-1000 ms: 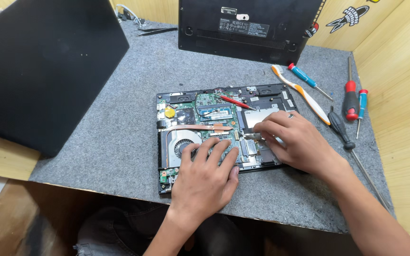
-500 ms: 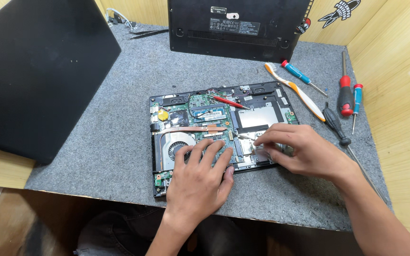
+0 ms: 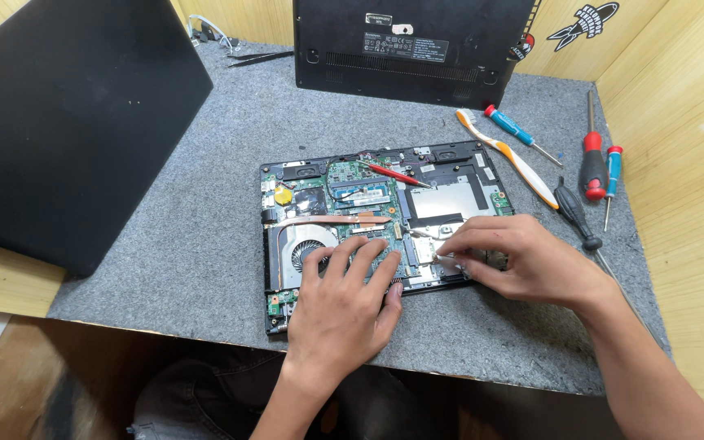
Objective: The person cleans a RAM module with a toothbrush, then inserts it into the motherboard slot. They reconnect a small cable, place a metal shield over the drive bay, and secure it with a screwdriver.
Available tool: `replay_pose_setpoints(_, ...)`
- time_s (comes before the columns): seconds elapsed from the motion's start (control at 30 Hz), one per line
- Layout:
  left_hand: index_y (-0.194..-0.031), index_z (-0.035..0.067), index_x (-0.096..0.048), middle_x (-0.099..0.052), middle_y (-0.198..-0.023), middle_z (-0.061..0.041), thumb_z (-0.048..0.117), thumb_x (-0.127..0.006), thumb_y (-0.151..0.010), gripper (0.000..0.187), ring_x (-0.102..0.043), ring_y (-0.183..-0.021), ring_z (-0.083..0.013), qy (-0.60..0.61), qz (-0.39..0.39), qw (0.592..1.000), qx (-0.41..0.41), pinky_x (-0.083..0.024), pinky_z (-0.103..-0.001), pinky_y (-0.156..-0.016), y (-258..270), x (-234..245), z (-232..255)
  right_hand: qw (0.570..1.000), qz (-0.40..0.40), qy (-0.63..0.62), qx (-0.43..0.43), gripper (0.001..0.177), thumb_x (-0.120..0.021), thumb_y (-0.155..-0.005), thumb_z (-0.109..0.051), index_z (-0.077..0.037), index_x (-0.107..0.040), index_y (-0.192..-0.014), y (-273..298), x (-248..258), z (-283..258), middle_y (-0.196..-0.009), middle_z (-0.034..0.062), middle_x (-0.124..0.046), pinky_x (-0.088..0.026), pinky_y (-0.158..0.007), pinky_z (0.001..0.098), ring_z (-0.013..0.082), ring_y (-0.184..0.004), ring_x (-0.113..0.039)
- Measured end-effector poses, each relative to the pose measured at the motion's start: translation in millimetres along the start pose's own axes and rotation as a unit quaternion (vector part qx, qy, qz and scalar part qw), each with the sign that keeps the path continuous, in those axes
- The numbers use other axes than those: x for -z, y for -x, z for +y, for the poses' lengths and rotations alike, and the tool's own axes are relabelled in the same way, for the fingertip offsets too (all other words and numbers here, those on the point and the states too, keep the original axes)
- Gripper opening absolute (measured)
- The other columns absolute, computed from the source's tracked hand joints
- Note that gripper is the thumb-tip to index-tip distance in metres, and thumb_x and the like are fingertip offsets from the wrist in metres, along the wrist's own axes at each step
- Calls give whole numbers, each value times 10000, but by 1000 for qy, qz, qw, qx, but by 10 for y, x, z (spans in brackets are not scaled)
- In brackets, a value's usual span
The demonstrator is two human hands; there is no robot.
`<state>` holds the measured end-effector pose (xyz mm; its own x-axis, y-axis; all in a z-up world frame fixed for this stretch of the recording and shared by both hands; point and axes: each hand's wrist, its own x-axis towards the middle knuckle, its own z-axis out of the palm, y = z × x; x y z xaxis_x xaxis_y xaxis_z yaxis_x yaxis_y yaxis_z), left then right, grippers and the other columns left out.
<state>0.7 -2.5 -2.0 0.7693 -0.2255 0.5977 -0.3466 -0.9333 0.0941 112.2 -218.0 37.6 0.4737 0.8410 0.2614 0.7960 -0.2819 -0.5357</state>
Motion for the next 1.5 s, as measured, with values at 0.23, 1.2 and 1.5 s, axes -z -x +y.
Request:
replay_pose_setpoints(0.23, -1114, 142, -626, -630, -1167, -43, 285, -596, -852, 300, -564, -1106, -244, -2, 0, 1000, 2, -395, -445, -858, 3, 3, 1, 1000, -12, -1, 3, 173, -617, -845, -79, -107, -691, -1000, 4, -4, 17, -884, 25, -707, -517, -672, 260, 157, -740, -688)
replay_pose_setpoints(1.2, -1121, 139, -620, -618, -1163, -42, 281, -589, -858, 301, -553, -1115, -244, -4, -5, 1000, -4, -392, -443, -847, 15, 2, 1, 971, -30, 231, 60, 324, -586, -808, -4, -102, -580, -1117, 142, -176, -31, -984, 78, -620, -503, -650, 393, 270, -773, -638)
replay_pose_setpoints(1.5, -1128, 145, -620, -623, -1165, -37, 288, -583, -867, 300, -557, -1118, -244, -10, -8, 1000, -5, -394, -440, -857, 2, 14, 11, 977, 90, 195, 9, 198, -650, -845, -145, -133, -680, -1039, 147, -40, 58, -1008, 49, -683, -506, -787, 374, 258, -880, -648)
